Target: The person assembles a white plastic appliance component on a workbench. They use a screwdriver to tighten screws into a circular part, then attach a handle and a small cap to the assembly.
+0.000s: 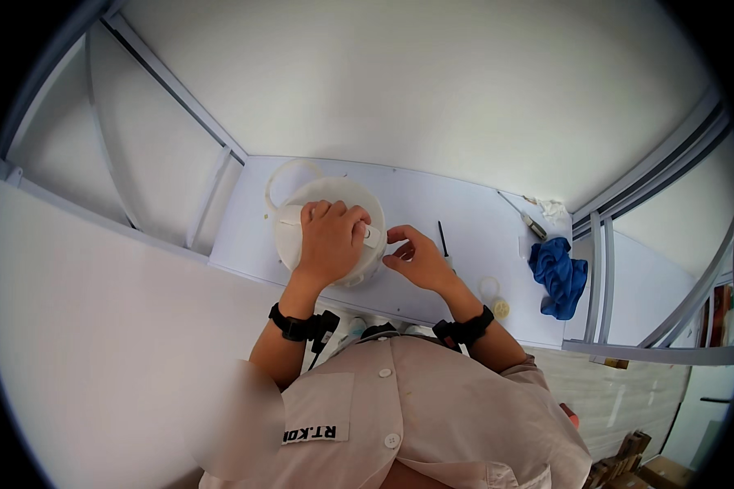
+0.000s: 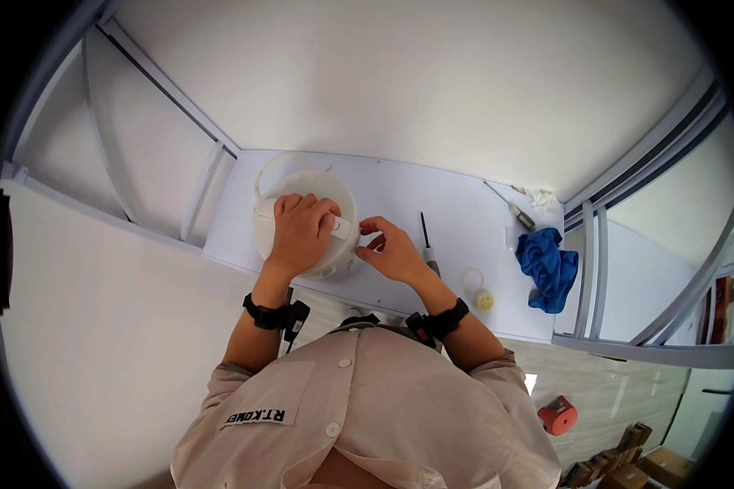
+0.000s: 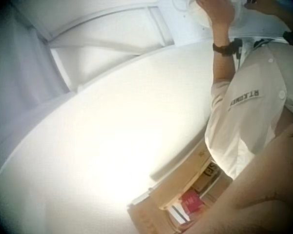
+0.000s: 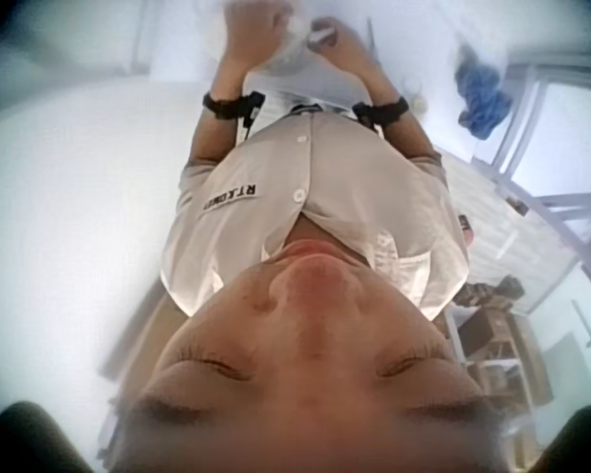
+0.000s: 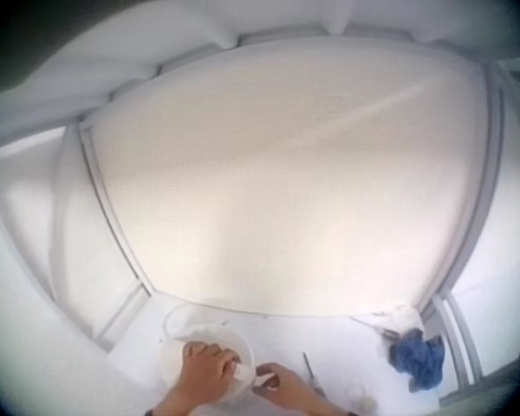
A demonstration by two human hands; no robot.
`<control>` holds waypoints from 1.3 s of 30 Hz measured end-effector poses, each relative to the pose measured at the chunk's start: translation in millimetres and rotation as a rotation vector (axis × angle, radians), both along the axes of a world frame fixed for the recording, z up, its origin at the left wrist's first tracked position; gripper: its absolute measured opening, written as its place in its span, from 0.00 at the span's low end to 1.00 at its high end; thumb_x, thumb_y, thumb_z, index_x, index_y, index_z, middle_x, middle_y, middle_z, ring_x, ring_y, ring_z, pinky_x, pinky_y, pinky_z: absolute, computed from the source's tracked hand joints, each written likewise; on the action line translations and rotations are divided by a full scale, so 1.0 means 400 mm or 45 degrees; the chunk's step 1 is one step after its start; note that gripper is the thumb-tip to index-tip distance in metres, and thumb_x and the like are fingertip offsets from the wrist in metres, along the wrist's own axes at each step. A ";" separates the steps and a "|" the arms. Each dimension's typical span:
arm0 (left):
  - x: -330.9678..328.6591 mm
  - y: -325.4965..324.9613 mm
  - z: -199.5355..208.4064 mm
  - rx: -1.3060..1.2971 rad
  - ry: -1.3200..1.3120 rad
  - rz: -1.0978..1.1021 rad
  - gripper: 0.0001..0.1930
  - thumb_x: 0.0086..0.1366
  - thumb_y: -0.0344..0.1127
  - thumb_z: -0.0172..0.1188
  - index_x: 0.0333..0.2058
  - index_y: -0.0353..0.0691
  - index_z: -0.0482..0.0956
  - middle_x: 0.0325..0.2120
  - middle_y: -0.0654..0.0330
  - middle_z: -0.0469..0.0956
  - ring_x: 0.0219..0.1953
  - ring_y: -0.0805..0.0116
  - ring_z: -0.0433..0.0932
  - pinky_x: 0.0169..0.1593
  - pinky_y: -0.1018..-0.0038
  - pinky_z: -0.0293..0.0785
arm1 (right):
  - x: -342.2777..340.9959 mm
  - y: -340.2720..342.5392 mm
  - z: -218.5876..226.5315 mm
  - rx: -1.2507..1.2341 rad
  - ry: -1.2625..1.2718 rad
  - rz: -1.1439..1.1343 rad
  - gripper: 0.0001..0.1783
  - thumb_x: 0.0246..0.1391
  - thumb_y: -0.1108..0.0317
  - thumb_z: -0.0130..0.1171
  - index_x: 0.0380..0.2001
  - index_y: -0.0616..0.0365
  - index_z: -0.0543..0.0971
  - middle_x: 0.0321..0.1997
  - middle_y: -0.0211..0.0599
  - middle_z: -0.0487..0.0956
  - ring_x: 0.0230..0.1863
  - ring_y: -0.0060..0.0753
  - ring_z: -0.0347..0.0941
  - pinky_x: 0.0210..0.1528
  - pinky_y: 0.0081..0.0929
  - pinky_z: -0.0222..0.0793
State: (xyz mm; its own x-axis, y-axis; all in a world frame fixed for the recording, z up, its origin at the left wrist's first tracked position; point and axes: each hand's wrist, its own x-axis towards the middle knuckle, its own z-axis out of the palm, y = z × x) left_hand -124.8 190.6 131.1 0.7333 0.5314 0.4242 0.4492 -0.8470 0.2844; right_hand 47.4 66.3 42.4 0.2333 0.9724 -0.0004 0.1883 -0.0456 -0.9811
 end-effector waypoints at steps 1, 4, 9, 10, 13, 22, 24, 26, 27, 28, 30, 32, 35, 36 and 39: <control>0.000 -0.001 0.000 0.001 0.007 -0.001 0.04 0.66 0.33 0.61 0.35 0.51 0.85 0.29 0.64 0.78 0.41 0.59 0.74 0.61 0.54 0.59 | 0.000 0.001 0.001 -0.004 0.002 0.001 0.27 0.54 0.67 0.73 0.56 0.59 0.77 0.53 0.40 0.83 0.41 0.32 0.84 0.46 0.30 0.79; 0.000 -0.001 0.004 0.007 0.020 -0.008 0.05 0.66 0.32 0.61 0.35 0.51 0.85 0.29 0.64 0.78 0.40 0.59 0.74 0.61 0.55 0.59 | 0.001 0.004 0.002 -0.017 0.003 -0.007 0.27 0.54 0.67 0.73 0.56 0.59 0.77 0.53 0.40 0.83 0.41 0.32 0.83 0.46 0.31 0.79; -0.005 0.003 0.003 -0.027 0.001 -0.002 0.06 0.66 0.31 0.60 0.34 0.51 0.85 0.28 0.64 0.78 0.40 0.60 0.73 0.60 0.56 0.58 | 0.002 0.011 0.008 -0.013 0.024 0.000 0.26 0.54 0.67 0.73 0.55 0.59 0.77 0.53 0.40 0.83 0.41 0.32 0.83 0.46 0.31 0.79; -0.007 0.005 0.004 -0.040 -0.001 0.001 0.06 0.66 0.31 0.60 0.34 0.50 0.85 0.29 0.64 0.78 0.40 0.60 0.73 0.60 0.56 0.58 | 0.001 0.012 0.009 -0.012 0.025 0.001 0.26 0.54 0.67 0.73 0.55 0.59 0.77 0.52 0.40 0.83 0.41 0.32 0.83 0.46 0.31 0.79; -0.012 0.012 0.006 -0.074 -0.008 0.000 0.06 0.66 0.31 0.60 0.34 0.50 0.85 0.29 0.64 0.78 0.41 0.60 0.73 0.61 0.55 0.58 | -0.002 0.014 0.009 0.001 0.025 -0.002 0.26 0.54 0.67 0.73 0.54 0.59 0.77 0.52 0.39 0.83 0.41 0.32 0.83 0.46 0.30 0.79; -0.014 0.015 0.016 -0.099 0.024 -0.025 0.06 0.66 0.33 0.61 0.35 0.50 0.87 0.29 0.63 0.79 0.41 0.59 0.74 0.61 0.55 0.58 | -0.002 0.018 -0.004 -0.028 0.030 -0.017 0.26 0.53 0.66 0.74 0.54 0.58 0.76 0.51 0.38 0.83 0.42 0.32 0.83 0.46 0.30 0.79; -0.013 0.017 0.017 -0.104 0.031 -0.022 0.06 0.66 0.33 0.61 0.35 0.51 0.87 0.29 0.63 0.79 0.41 0.58 0.74 0.61 0.55 0.58 | -0.003 0.015 0.003 -0.018 0.028 -0.024 0.26 0.53 0.66 0.74 0.54 0.58 0.76 0.51 0.38 0.83 0.42 0.32 0.83 0.46 0.30 0.79; -0.011 0.016 0.018 -0.104 0.038 -0.018 0.05 0.66 0.34 0.62 0.35 0.51 0.87 0.30 0.63 0.78 0.41 0.58 0.74 0.61 0.55 0.59 | -0.004 0.014 0.004 -0.009 0.027 -0.027 0.26 0.53 0.66 0.74 0.54 0.58 0.76 0.51 0.38 0.83 0.42 0.32 0.83 0.46 0.30 0.79; -0.010 0.015 0.019 -0.105 0.043 -0.016 0.05 0.66 0.34 0.62 0.35 0.51 0.87 0.30 0.63 0.78 0.42 0.58 0.74 0.61 0.55 0.59 | -0.005 0.013 0.004 -0.005 0.025 -0.027 0.26 0.53 0.66 0.74 0.54 0.58 0.76 0.51 0.38 0.83 0.42 0.32 0.83 0.46 0.30 0.79; -0.010 0.013 0.018 -0.083 0.044 -0.025 0.05 0.66 0.34 0.62 0.35 0.51 0.87 0.30 0.63 0.78 0.42 0.58 0.74 0.60 0.55 0.59 | -0.005 0.013 0.004 -0.001 0.024 -0.026 0.26 0.53 0.67 0.74 0.54 0.58 0.76 0.51 0.38 0.83 0.42 0.32 0.83 0.46 0.30 0.79; -0.010 0.007 0.015 -0.040 0.046 -0.042 0.05 0.67 0.35 0.61 0.36 0.50 0.86 0.30 0.63 0.77 0.42 0.59 0.74 0.59 0.56 0.59 | -0.005 0.013 0.005 0.003 0.019 -0.028 0.26 0.53 0.67 0.74 0.53 0.58 0.76 0.51 0.38 0.83 0.42 0.32 0.83 0.46 0.30 0.79; -0.011 0.007 0.019 -0.047 0.062 -0.049 0.04 0.67 0.36 0.62 0.36 0.50 0.86 0.30 0.63 0.77 0.42 0.58 0.74 0.59 0.55 0.60 | -0.005 0.012 0.007 0.006 0.010 -0.029 0.26 0.53 0.67 0.74 0.53 0.58 0.76 0.51 0.37 0.83 0.42 0.32 0.83 0.46 0.31 0.79; -0.012 0.003 0.019 0.000 0.082 -0.058 0.04 0.66 0.36 0.63 0.36 0.50 0.85 0.31 0.62 0.77 0.43 0.57 0.74 0.60 0.55 0.60 | -0.003 0.009 0.012 -0.001 -0.006 -0.018 0.27 0.53 0.67 0.74 0.54 0.58 0.76 0.52 0.37 0.82 0.42 0.33 0.83 0.46 0.31 0.79; -0.011 0.002 0.019 0.026 0.088 -0.060 0.03 0.66 0.37 0.63 0.36 0.50 0.85 0.31 0.62 0.77 0.43 0.57 0.74 0.60 0.55 0.60 | 0.001 0.009 0.014 -0.012 -0.008 -0.006 0.27 0.53 0.67 0.74 0.54 0.57 0.76 0.53 0.38 0.81 0.43 0.33 0.82 0.46 0.32 0.79; -0.011 -0.002 0.023 0.041 0.141 -0.048 0.03 0.66 0.37 0.63 0.37 0.50 0.84 0.32 0.62 0.77 0.43 0.56 0.73 0.60 0.55 0.61 | -0.001 0.001 0.034 0.056 0.027 -0.048 0.29 0.53 0.67 0.75 0.56 0.56 0.76 0.60 0.40 0.77 0.49 0.34 0.80 0.49 0.33 0.77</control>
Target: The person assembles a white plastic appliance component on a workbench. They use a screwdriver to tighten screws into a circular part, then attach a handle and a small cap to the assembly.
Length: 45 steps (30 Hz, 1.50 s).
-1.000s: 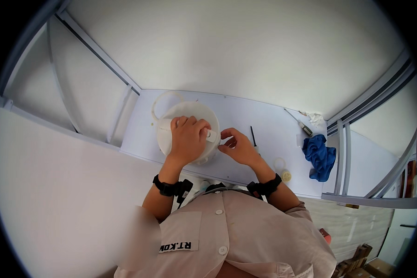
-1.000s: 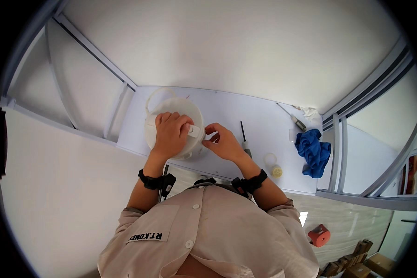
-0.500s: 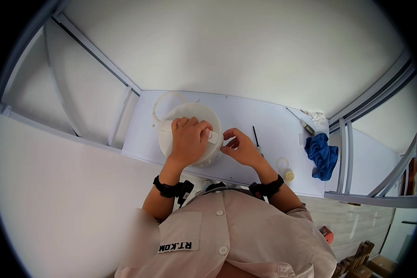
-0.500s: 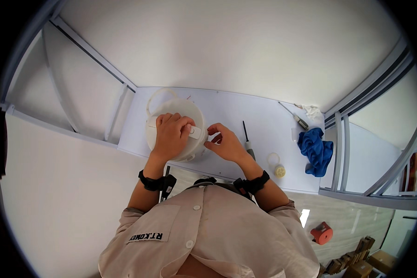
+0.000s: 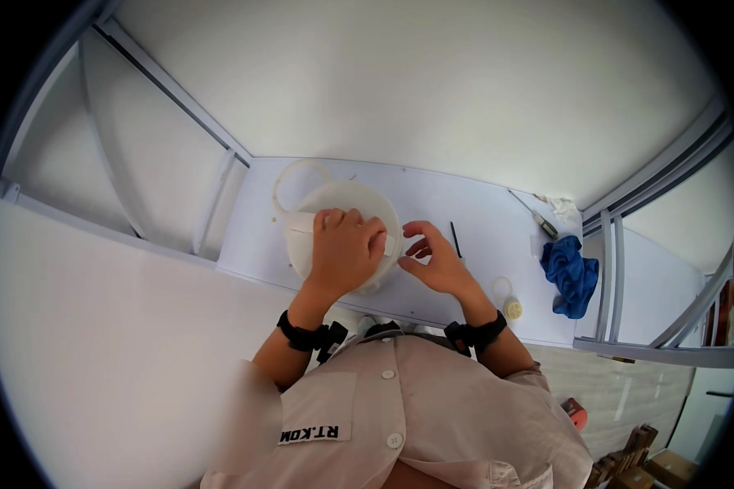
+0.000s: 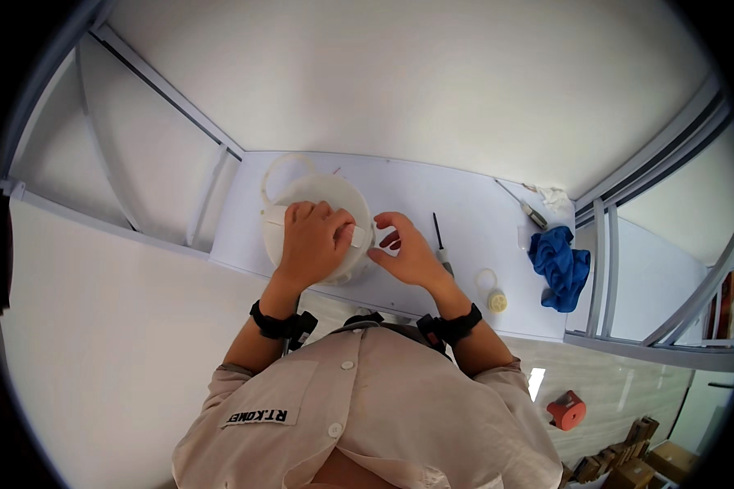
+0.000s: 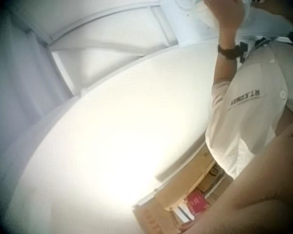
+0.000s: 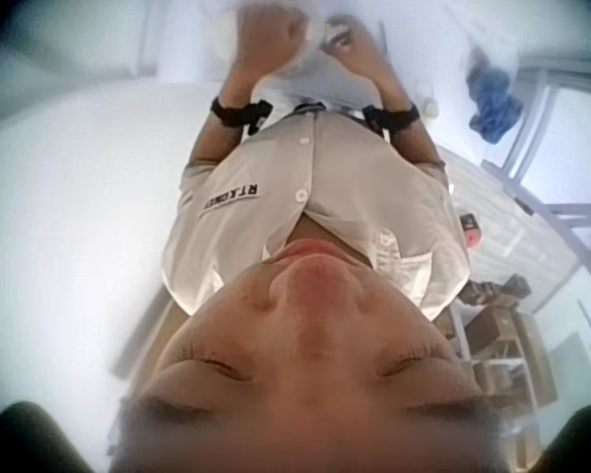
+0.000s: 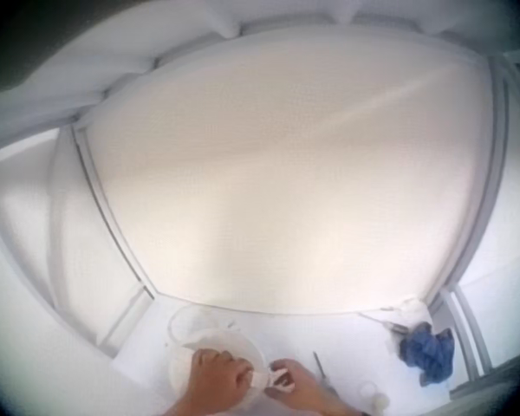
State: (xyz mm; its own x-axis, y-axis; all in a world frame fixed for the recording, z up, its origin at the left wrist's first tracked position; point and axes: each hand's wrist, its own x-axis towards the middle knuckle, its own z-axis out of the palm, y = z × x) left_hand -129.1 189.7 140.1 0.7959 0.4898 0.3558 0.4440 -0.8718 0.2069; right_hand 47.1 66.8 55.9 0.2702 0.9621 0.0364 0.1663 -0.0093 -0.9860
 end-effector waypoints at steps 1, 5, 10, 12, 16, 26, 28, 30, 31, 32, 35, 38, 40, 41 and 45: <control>0.000 0.002 0.002 0.015 0.006 0.000 0.03 0.66 0.38 0.64 0.37 0.50 0.84 0.32 0.62 0.77 0.43 0.56 0.73 0.60 0.54 0.61 | -0.001 -0.003 0.011 0.039 0.018 -0.028 0.30 0.53 0.66 0.75 0.57 0.55 0.76 0.62 0.41 0.75 0.51 0.35 0.80 0.50 0.33 0.77; -0.004 0.005 -0.010 0.037 0.025 -0.001 0.04 0.66 0.38 0.64 0.38 0.50 0.84 0.32 0.63 0.77 0.44 0.57 0.73 0.61 0.54 0.61 | -0.011 -0.001 0.080 0.271 -0.361 0.020 0.37 0.50 0.64 0.77 0.63 0.55 0.75 0.69 0.45 0.70 0.61 0.45 0.75 0.58 0.40 0.75; 0.004 0.006 -0.007 0.065 0.023 0.014 0.06 0.66 0.40 0.64 0.40 0.50 0.85 0.34 0.62 0.78 0.46 0.57 0.74 0.65 0.49 0.61 | -0.025 0.037 0.049 0.430 -0.828 0.004 0.44 0.51 0.55 0.76 0.69 0.56 0.73 0.77 0.48 0.66 0.72 0.57 0.68 0.71 0.50 0.66; 0.002 0.008 -0.013 0.048 0.051 0.037 0.08 0.67 0.43 0.65 0.41 0.51 0.85 0.37 0.63 0.80 0.48 0.58 0.75 0.68 0.46 0.60 | -0.027 0.041 0.040 0.376 -0.777 0.024 0.44 0.53 0.52 0.74 0.70 0.57 0.72 0.79 0.46 0.64 0.74 0.56 0.65 0.73 0.51 0.62; -0.002 0.009 -0.034 0.083 -0.037 -0.028 0.13 0.65 0.48 0.67 0.43 0.50 0.85 0.45 0.66 0.82 0.54 0.59 0.76 0.70 0.43 0.59 | -0.027 0.039 0.046 0.277 -0.768 0.056 0.45 0.54 0.51 0.73 0.71 0.57 0.70 0.81 0.43 0.63 0.75 0.54 0.65 0.75 0.53 0.61; 0.010 0.011 -0.065 0.081 -0.093 -0.079 0.19 0.59 0.53 0.71 0.42 0.48 0.83 0.50 0.66 0.84 0.56 0.60 0.78 0.70 0.47 0.63 | -0.021 0.031 0.027 0.211 -0.701 0.060 0.48 0.53 0.50 0.75 0.74 0.49 0.68 0.82 0.37 0.62 0.76 0.48 0.66 0.74 0.60 0.62; 0.009 0.011 -0.062 0.070 -0.085 -0.078 0.19 0.59 0.53 0.71 0.42 0.48 0.83 0.50 0.66 0.84 0.56 0.60 0.78 0.70 0.47 0.63 | -0.022 0.030 0.034 0.203 -0.750 0.053 0.48 0.53 0.49 0.75 0.74 0.48 0.68 0.82 0.37 0.62 0.75 0.48 0.66 0.73 0.61 0.62; 0.004 0.007 -0.059 0.060 -0.071 -0.079 0.19 0.59 0.53 0.71 0.42 0.48 0.83 0.49 0.66 0.84 0.56 0.60 0.78 0.71 0.47 0.61 | -0.024 0.032 0.032 0.222 -0.706 0.038 0.48 0.53 0.49 0.75 0.74 0.48 0.68 0.81 0.37 0.63 0.75 0.48 0.66 0.73 0.62 0.62; 0.005 0.008 -0.058 0.092 -0.070 -0.076 0.19 0.59 0.53 0.71 0.42 0.48 0.83 0.50 0.66 0.84 0.57 0.60 0.78 0.72 0.47 0.60 | -0.024 0.034 0.031 0.231 -0.685 0.031 0.48 0.53 0.49 0.75 0.74 0.48 0.68 0.81 0.37 0.63 0.75 0.48 0.67 0.73 0.62 0.62; 0.008 0.011 -0.059 0.122 -0.070 -0.069 0.19 0.59 0.53 0.71 0.42 0.48 0.83 0.50 0.66 0.83 0.57 0.61 0.78 0.72 0.47 0.59 | -0.024 0.037 0.031 0.239 -0.659 0.041 0.48 0.53 0.49 0.75 0.74 0.49 0.68 0.81 0.38 0.63 0.75 0.49 0.66 0.73 0.60 0.63; 0.002 0.011 -0.052 0.103 -0.044 -0.059 0.21 0.59 0.54 0.71 0.44 0.47 0.83 0.52 0.65 0.83 0.58 0.60 0.77 0.74 0.45 0.56 | -0.026 0.044 0.034 0.282 -0.594 0.060 0.47 0.53 0.51 0.75 0.73 0.53 0.69 0.80 0.41 0.64 0.75 0.50 0.67 0.73 0.55 0.64; -0.014 0.010 -0.049 0.055 -0.111 -0.045 0.21 0.62 0.52 0.70 0.47 0.44 0.82 0.55 0.61 0.81 0.60 0.57 0.76 0.74 0.43 0.55 | -0.034 0.048 0.029 0.349 -0.574 0.048 0.45 0.54 0.54 0.74 0.71 0.58 0.70 0.80 0.46 0.64 0.75 0.51 0.67 0.73 0.48 0.65; -0.034 0.014 -0.043 0.025 -0.197 -0.005 0.21 0.64 0.50 0.69 0.49 0.42 0.81 0.56 0.56 0.80 0.61 0.53 0.75 0.73 0.44 0.56 | -0.035 0.047 0.014 0.373 -0.586 0.026 0.43 0.55 0.56 0.73 0.71 0.61 0.71 0.80 0.49 0.63 0.74 0.52 0.67 0.73 0.45 0.66; -0.047 0.015 -0.032 0.001 -0.244 0.031 0.21 0.65 0.48 0.69 0.49 0.40 0.81 0.56 0.54 0.80 0.61 0.51 0.75 0.73 0.45 0.57 | -0.033 0.046 0.015 0.371 -0.600 0.035 0.43 0.55 0.56 0.73 0.70 0.61 0.71 0.80 0.50 0.63 0.74 0.53 0.67 0.73 0.45 0.65; -0.132 0.079 -0.059 -0.233 -0.512 0.303 0.23 0.69 0.46 0.65 0.54 0.34 0.79 0.58 0.43 0.78 0.64 0.44 0.72 0.72 0.51 0.62 | -0.032 0.043 0.041 0.367 -0.677 0.047 0.40 0.54 0.57 0.73 0.68 0.62 0.74 0.79 0.52 0.64 0.74 0.57 0.66 0.72 0.46 0.66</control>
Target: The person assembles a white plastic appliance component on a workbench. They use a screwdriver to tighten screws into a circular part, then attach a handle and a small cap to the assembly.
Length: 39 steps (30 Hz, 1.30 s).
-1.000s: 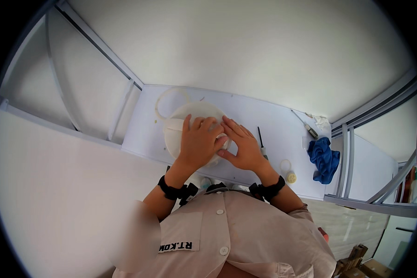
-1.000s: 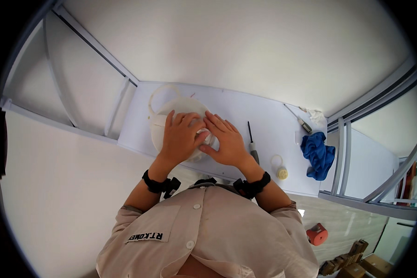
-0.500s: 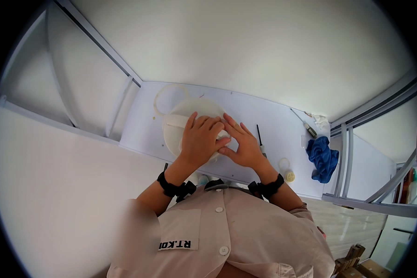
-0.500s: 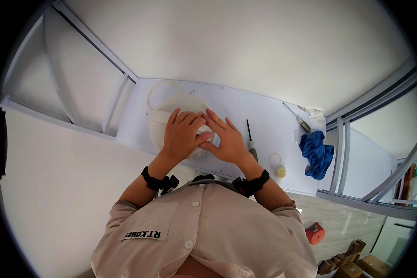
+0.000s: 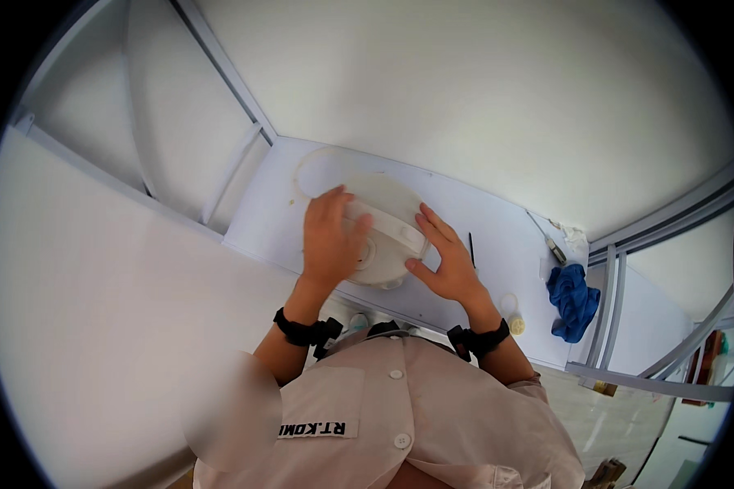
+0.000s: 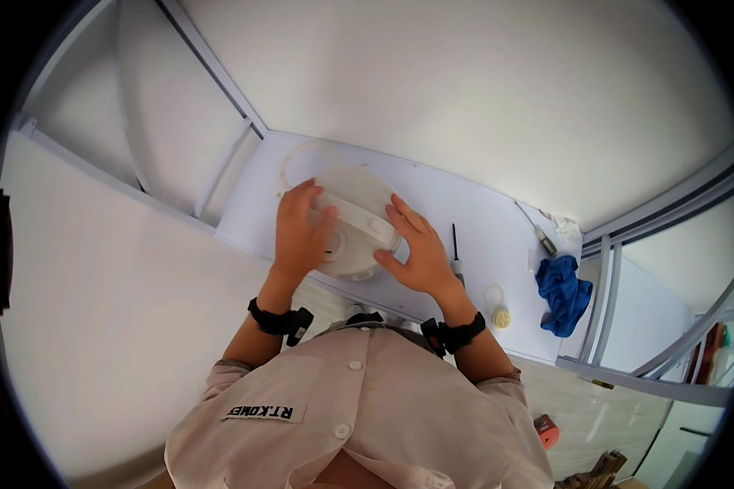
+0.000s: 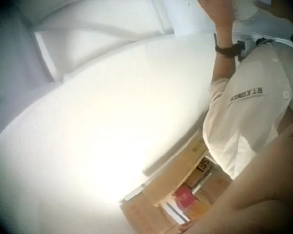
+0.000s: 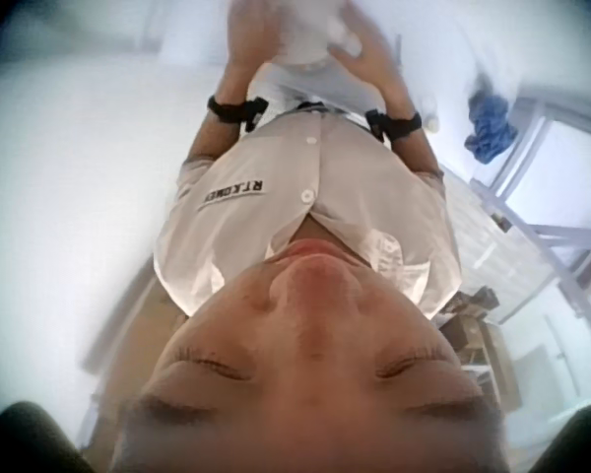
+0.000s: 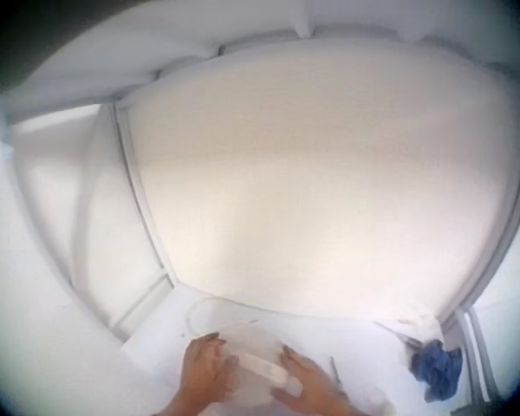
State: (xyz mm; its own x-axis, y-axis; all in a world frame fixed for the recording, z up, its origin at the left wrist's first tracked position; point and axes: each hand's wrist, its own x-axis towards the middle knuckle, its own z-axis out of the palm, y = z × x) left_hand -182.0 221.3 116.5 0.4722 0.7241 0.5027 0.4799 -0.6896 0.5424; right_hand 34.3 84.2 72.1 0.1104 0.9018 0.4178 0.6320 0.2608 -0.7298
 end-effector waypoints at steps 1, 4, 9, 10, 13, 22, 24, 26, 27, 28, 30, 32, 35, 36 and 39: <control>-0.026 0.019 -0.017 -0.114 -0.081 0.090 0.24 0.70 0.46 0.65 0.56 0.33 0.78 0.59 0.43 0.77 0.65 0.44 0.72 0.71 0.53 0.63 | -0.002 0.001 0.009 0.001 -0.023 -0.009 0.39 0.54 0.58 0.73 0.67 0.62 0.75 0.78 0.53 0.65 0.74 0.59 0.66 0.72 0.46 0.66; -0.102 0.083 -0.102 -0.539 -0.357 0.258 0.27 0.73 0.45 0.63 0.63 0.32 0.73 0.62 0.43 0.75 0.66 0.48 0.71 0.70 0.59 0.65 | -0.014 0.009 0.030 0.012 -0.049 -0.023 0.36 0.52 0.58 0.75 0.62 0.61 0.78 0.76 0.53 0.67 0.72 0.61 0.67 0.70 0.49 0.66; -0.134 0.128 -0.197 -1.160 -0.750 0.023 0.33 0.74 0.43 0.63 0.71 0.33 0.66 0.64 0.49 0.74 0.68 0.59 0.70 0.69 0.65 0.67 | -0.058 0.040 0.041 0.155 -0.195 -0.225 0.33 0.48 0.57 0.77 0.57 0.58 0.82 0.65 0.48 0.75 0.62 0.56 0.71 0.63 0.47 0.69; -0.130 0.128 -0.201 -1.191 -0.730 0.004 0.33 0.74 0.43 0.63 0.71 0.34 0.66 0.63 0.50 0.75 0.66 0.61 0.71 0.67 0.66 0.69 | -0.065 0.048 0.040 0.211 -0.246 -0.276 0.33 0.48 0.57 0.78 0.56 0.57 0.82 0.62 0.46 0.76 0.60 0.54 0.72 0.61 0.46 0.70; -0.122 0.122 -0.196 -1.215 -0.666 -0.027 0.33 0.74 0.43 0.63 0.72 0.35 0.66 0.58 0.54 0.76 0.60 0.66 0.73 0.62 0.69 0.73 | -0.093 0.063 0.067 0.205 -0.333 -0.327 0.32 0.46 0.58 0.78 0.56 0.55 0.83 0.55 0.40 0.79 0.50 0.48 0.73 0.54 0.43 0.70; -0.122 0.122 -0.213 -1.194 -0.700 -0.071 0.32 0.76 0.42 0.60 0.72 0.36 0.63 0.51 0.56 0.76 0.50 0.70 0.76 0.56 0.73 0.75 | -0.109 0.086 0.079 0.049 -0.413 -0.202 0.31 0.53 0.62 0.72 0.61 0.53 0.80 0.46 0.36 0.79 0.45 0.45 0.73 0.51 0.40 0.67; -0.117 0.116 -0.189 -1.217 -0.676 -0.103 0.33 0.76 0.42 0.59 0.73 0.37 0.61 0.53 0.54 0.76 0.51 0.70 0.75 0.56 0.72 0.75 | -0.120 0.092 0.104 0.092 -0.516 -0.195 0.32 0.54 0.63 0.71 0.63 0.54 0.78 0.46 0.37 0.79 0.45 0.45 0.73 0.51 0.40 0.67; -0.120 0.126 -0.191 -1.192 -0.642 -0.146 0.33 0.77 0.41 0.58 0.74 0.37 0.59 0.57 0.52 0.75 0.54 0.67 0.75 0.58 0.71 0.74 | -0.128 0.104 0.113 0.079 -0.536 -0.188 0.32 0.56 0.63 0.69 0.64 0.56 0.76 0.45 0.39 0.79 0.45 0.46 0.72 0.51 0.41 0.66; -0.122 0.130 -0.190 -1.179 -0.625 -0.168 0.34 0.77 0.41 0.58 0.75 0.37 0.57 0.59 0.51 0.74 0.56 0.66 0.75 0.60 0.70 0.74 | -0.131 0.110 0.114 0.045 -0.505 -0.186 0.32 0.57 0.63 0.69 0.65 0.56 0.76 0.44 0.40 0.79 0.45 0.47 0.72 0.51 0.42 0.65; -0.122 0.131 -0.191 -1.189 -0.644 -0.181 0.33 0.77 0.40 0.57 0.75 0.36 0.57 0.61 0.50 0.73 0.58 0.65 0.75 0.62 0.69 0.73 | -0.135 0.116 0.116 0.011 -0.473 -0.183 0.32 0.58 0.63 0.68 0.65 0.57 0.75 0.44 0.42 0.79 0.45 0.48 0.72 0.52 0.42 0.64; -0.117 0.126 -0.181 -1.211 -0.682 -0.208 0.33 0.78 0.39 0.57 0.75 0.36 0.56 0.64 0.48 0.71 0.62 0.63 0.73 0.65 0.68 0.70 | -0.148 0.127 0.118 -0.016 -0.421 -0.170 0.31 0.57 0.61 0.69 0.63 0.56 0.76 0.42 0.40 0.79 0.45 0.47 0.73 0.50 0.43 0.65; -0.121 0.124 -0.166 -1.249 -0.668 -0.233 0.33 0.78 0.38 0.56 0.75 0.35 0.55 0.66 0.48 0.70 0.65 0.61 0.71 0.68 0.66 0.68 | -0.154 0.136 0.116 -0.034 -0.418 -0.182 0.30 0.57 0.60 0.69 0.62 0.55 0.78 0.41 0.39 0.79 0.44 0.47 0.74 0.49 0.43 0.66; -0.125 0.129 -0.163 -1.250 -0.635 -0.268 0.33 0.78 0.37 0.56 0.75 0.34 0.54 0.66 0.48 0.69 0.66 0.61 0.70 0.69 0.66 0.67 | -0.154 0.146 0.099 -0.043 -0.465 -0.222 0.28 0.57 0.60 0.69 0.60 0.52 0.79 0.40 0.39 0.79 0.42 0.48 0.75 0.47 0.43 0.67; -0.125 0.131 -0.164 -1.242 -0.623 -0.279 0.33 0.78 0.37 0.56 0.74 0.34 0.54 0.66 0.48 0.69 0.66 0.61 0.70 0.68 0.66 0.67 | -0.153 0.147 0.095 -0.040 -0.466 -0.226 0.28 0.56 0.60 0.69 0.60 0.51 0.79 0.39 0.39 0.79 0.41 0.48 0.75 0.46 0.43 0.68; -0.126 0.129 -0.153 -1.239 -0.580 -0.330 0.33 0.78 0.37 0.56 0.74 0.33 0.54 0.66 0.48 0.69 0.66 0.61 0.70 0.68 0.66 0.67 | -0.153 0.148 0.104 -0.042 -0.454 -0.218 0.27 0.55 0.59 0.70 0.59 0.50 0.81 0.36 0.39 0.79 0.39 0.48 0.76 0.44 0.43 0.69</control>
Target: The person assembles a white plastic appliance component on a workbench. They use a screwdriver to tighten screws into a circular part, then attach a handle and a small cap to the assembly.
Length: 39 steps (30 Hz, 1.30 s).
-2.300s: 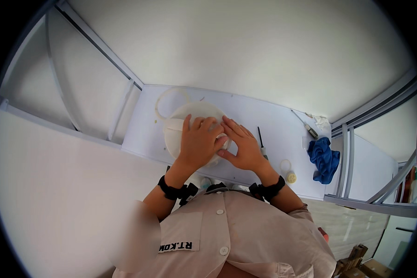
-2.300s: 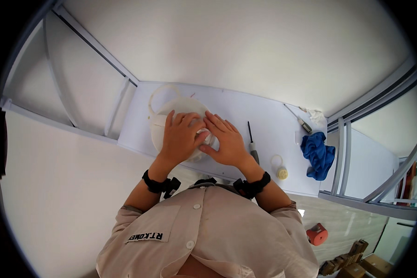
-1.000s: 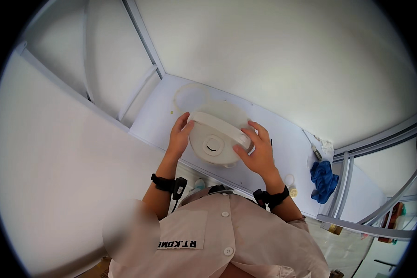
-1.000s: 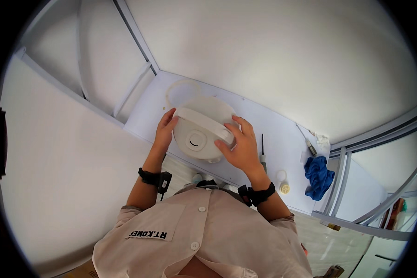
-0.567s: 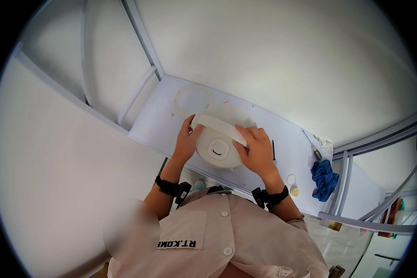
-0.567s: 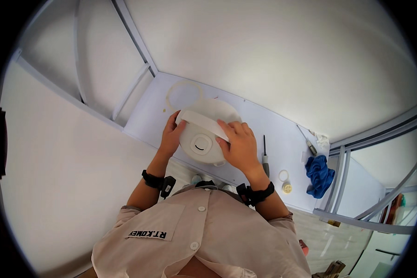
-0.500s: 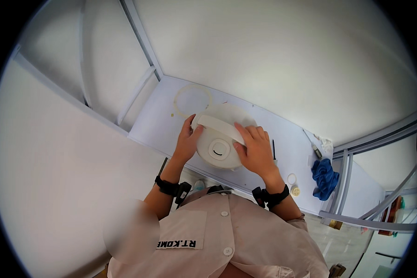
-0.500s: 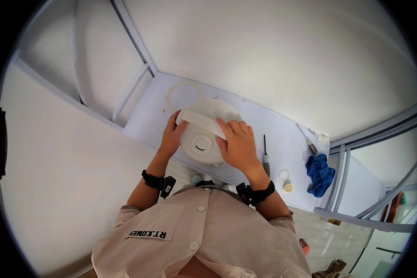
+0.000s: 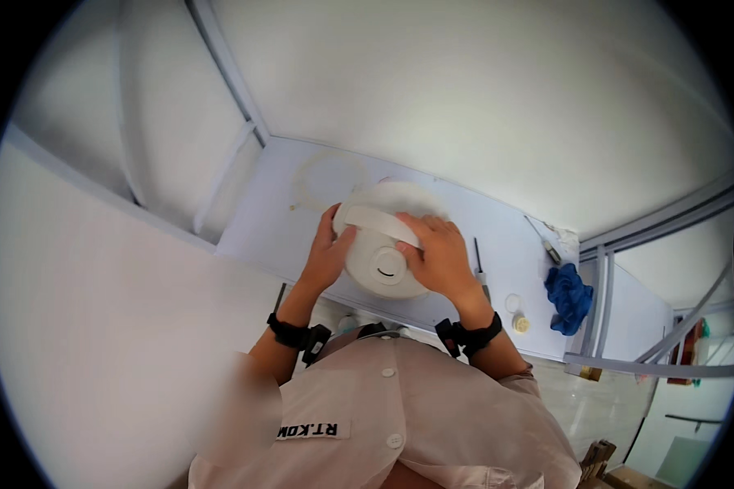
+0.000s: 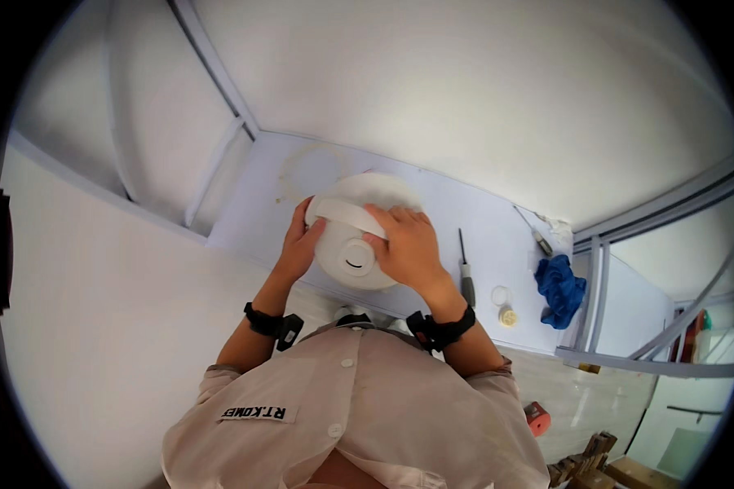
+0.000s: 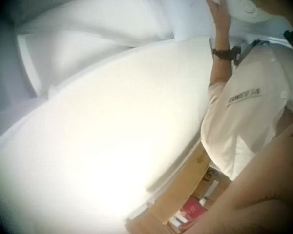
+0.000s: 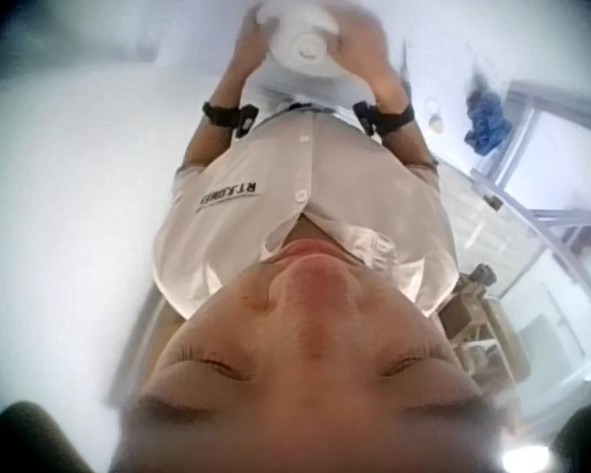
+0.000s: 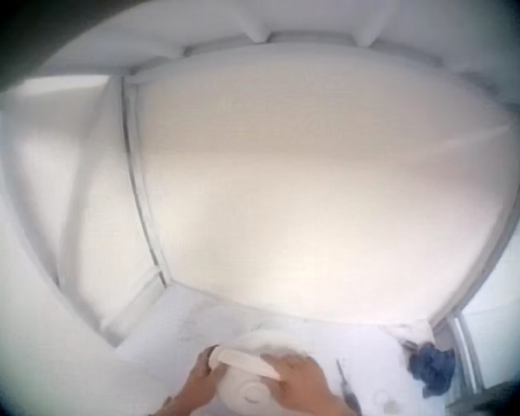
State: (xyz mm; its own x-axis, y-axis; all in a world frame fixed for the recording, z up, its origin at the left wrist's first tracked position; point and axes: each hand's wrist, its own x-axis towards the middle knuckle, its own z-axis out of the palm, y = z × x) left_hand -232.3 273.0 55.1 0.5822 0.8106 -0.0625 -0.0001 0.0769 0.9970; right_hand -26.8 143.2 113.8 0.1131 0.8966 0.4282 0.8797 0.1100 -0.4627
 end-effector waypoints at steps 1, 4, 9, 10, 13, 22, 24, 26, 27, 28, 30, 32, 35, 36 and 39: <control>-0.001 0.000 -0.002 -0.012 -0.037 0.002 0.32 0.78 0.37 0.55 0.73 0.32 0.55 0.66 0.48 0.69 0.66 0.61 0.70 0.68 0.66 0.67 | -0.003 0.001 0.005 -0.003 0.007 0.005 0.27 0.55 0.59 0.71 0.58 0.49 0.81 0.36 0.39 0.79 0.39 0.47 0.76 0.43 0.43 0.69; -0.001 0.001 -0.003 -0.019 -0.092 0.002 0.31 0.78 0.36 0.55 0.73 0.32 0.57 0.66 0.49 0.69 0.65 0.62 0.70 0.68 0.66 0.67 | -0.015 0.002 0.015 -0.042 0.083 -0.050 0.27 0.54 0.61 0.71 0.59 0.51 0.82 0.35 0.41 0.79 0.38 0.51 0.75 0.44 0.45 0.69; -0.017 0.022 -0.024 0.077 -0.023 -0.034 0.30 0.78 0.38 0.53 0.72 0.32 0.59 0.67 0.50 0.68 0.68 0.61 0.67 0.72 0.65 0.61 | -0.011 -0.009 0.002 0.190 0.154 -0.104 0.28 0.53 0.60 0.72 0.58 0.53 0.83 0.40 0.39 0.80 0.41 0.45 0.76 0.46 0.40 0.69; -0.024 0.028 -0.031 0.105 -0.046 -0.029 0.30 0.80 0.41 0.51 0.73 0.32 0.59 0.68 0.50 0.68 0.69 0.60 0.66 0.73 0.65 0.60 | -0.008 -0.017 0.003 0.220 0.218 -0.121 0.29 0.53 0.60 0.72 0.58 0.55 0.83 0.42 0.40 0.80 0.43 0.44 0.76 0.48 0.40 0.70; -0.025 0.043 -0.038 0.128 -0.161 -0.041 0.32 0.82 0.50 0.44 0.73 0.33 0.59 0.71 0.52 0.66 0.72 0.60 0.63 0.75 0.64 0.56 | 0.031 -0.045 -0.064 0.539 0.447 -0.216 0.29 0.62 0.60 0.65 0.64 0.61 0.78 0.58 0.46 0.79 0.57 0.44 0.74 0.61 0.40 0.68; 0.004 0.094 -0.153 -0.520 -0.418 -0.057 0.36 0.83 0.62 0.33 0.70 0.37 0.68 0.66 0.56 0.75 0.68 0.62 0.70 0.72 0.65 0.62 | 0.018 -0.103 -0.304 0.162 1.646 -0.194 0.44 0.78 0.36 0.25 0.80 0.59 0.51 0.83 0.42 0.56 0.83 0.40 0.49 0.82 0.34 0.43; 0.012 0.090 -0.176 -0.642 -0.372 -0.001 0.36 0.82 0.63 0.34 0.69 0.38 0.70 0.63 0.56 0.78 0.64 0.63 0.76 0.69 0.65 0.69 | 0.002 -0.100 -0.323 0.188 1.799 -0.252 0.45 0.77 0.34 0.25 0.79 0.59 0.56 0.81 0.43 0.61 0.81 0.39 0.54 0.80 0.35 0.48; 0.026 0.087 -0.186 -0.690 -0.380 0.011 0.35 0.82 0.63 0.35 0.68 0.39 0.70 0.62 0.55 0.78 0.63 0.61 0.77 0.67 0.64 0.73 | 0.012 -0.102 -0.405 0.179 1.986 -0.288 0.45 0.76 0.32 0.26 0.76 0.59 0.61 0.77 0.42 0.68 0.77 0.37 0.61 0.78 0.35 0.54; 0.027 0.086 -0.188 -0.714 -0.383 0.025 0.35 0.82 0.62 0.35 0.68 0.39 0.71 0.62 0.55 0.78 0.62 0.61 0.78 0.66 0.63 0.74 | 0.010 -0.100 -0.421 0.170 2.081 -0.300 0.46 0.76 0.31 0.27 0.75 0.59 0.64 0.75 0.42 0.71 0.75 0.36 0.64 0.77 0.35 0.56; 0.027 0.088 -0.192 -0.724 -0.404 0.020 0.34 0.82 0.62 0.36 0.67 0.40 0.71 0.61 0.55 0.79 0.62 0.61 0.78 0.66 0.63 0.75 | 0.009 -0.102 -0.436 0.199 2.097 -0.311 0.46 0.76 0.31 0.27 0.74 0.59 0.66 0.73 0.42 0.73 0.74 0.36 0.66 0.75 0.34 0.58; 0.025 0.096 -0.208 -0.741 -0.449 0.017 0.34 0.82 0.61 0.36 0.67 0.40 0.72 0.60 0.55 0.79 0.61 0.60 0.79 0.65 0.63 0.75 | -0.001 -0.089 -0.430 0.234 2.111 -0.331 0.45 0.76 0.31 0.28 0.71 0.59 0.69 0.70 0.41 0.76 0.71 0.35 0.69 0.73 0.34 0.61; 0.030 0.096 -0.222 -0.730 -0.458 0.063 0.33 0.82 0.61 0.36 0.66 0.40 0.72 0.60 0.55 0.79 0.61 0.59 0.79 0.65 0.62 0.76 | -0.006 -0.086 -0.414 0.229 2.087 -0.370 0.45 0.76 0.31 0.28 0.71 0.60 0.70 0.68 0.41 0.77 0.70 0.35 0.70 0.73 0.33 0.62; 0.032 0.104 -0.249 -0.692 -0.463 0.097 0.33 0.82 0.60 0.37 0.66 0.40 0.73 0.59 0.55 0.80 0.60 0.59 0.80 0.65 0.63 0.76 | -0.028 -0.077 -0.365 0.211 1.998 -0.520 0.45 0.76 0.32 0.27 0.71 0.60 0.70 0.68 0.42 0.77 0.70 0.33 0.70 0.72 0.31 0.62; 0.036 0.105 -0.253 -0.680 -0.466 0.098 0.33 0.82 0.60 0.37 0.65 0.39 0.73 0.59 0.55 0.80 0.60 0.60 0.80 0.65 0.63 0.76 | -0.027 -0.079 -0.351 0.222 1.917 -0.524 0.45 0.77 0.33 0.27 0.71 0.61 0.69 0.69 0.42 0.76 0.70 0.34 0.69 0.73 0.32 0.61; 0.040 0.100 -0.233 -0.694 -0.434 0.153 0.32 0.82 0.59 0.39 0.65 0.38 0.73 0.58 0.55 0.80 0.59 0.60 0.80 0.63 0.64 0.77 | -0.020 -0.097 -0.321 0.270 1.614 -0.544 0.43 0.78 0.36 0.28 0.73 0.62 0.67 0.71 0.44 0.73 0.72 0.37 0.66 0.74 0.35 0.59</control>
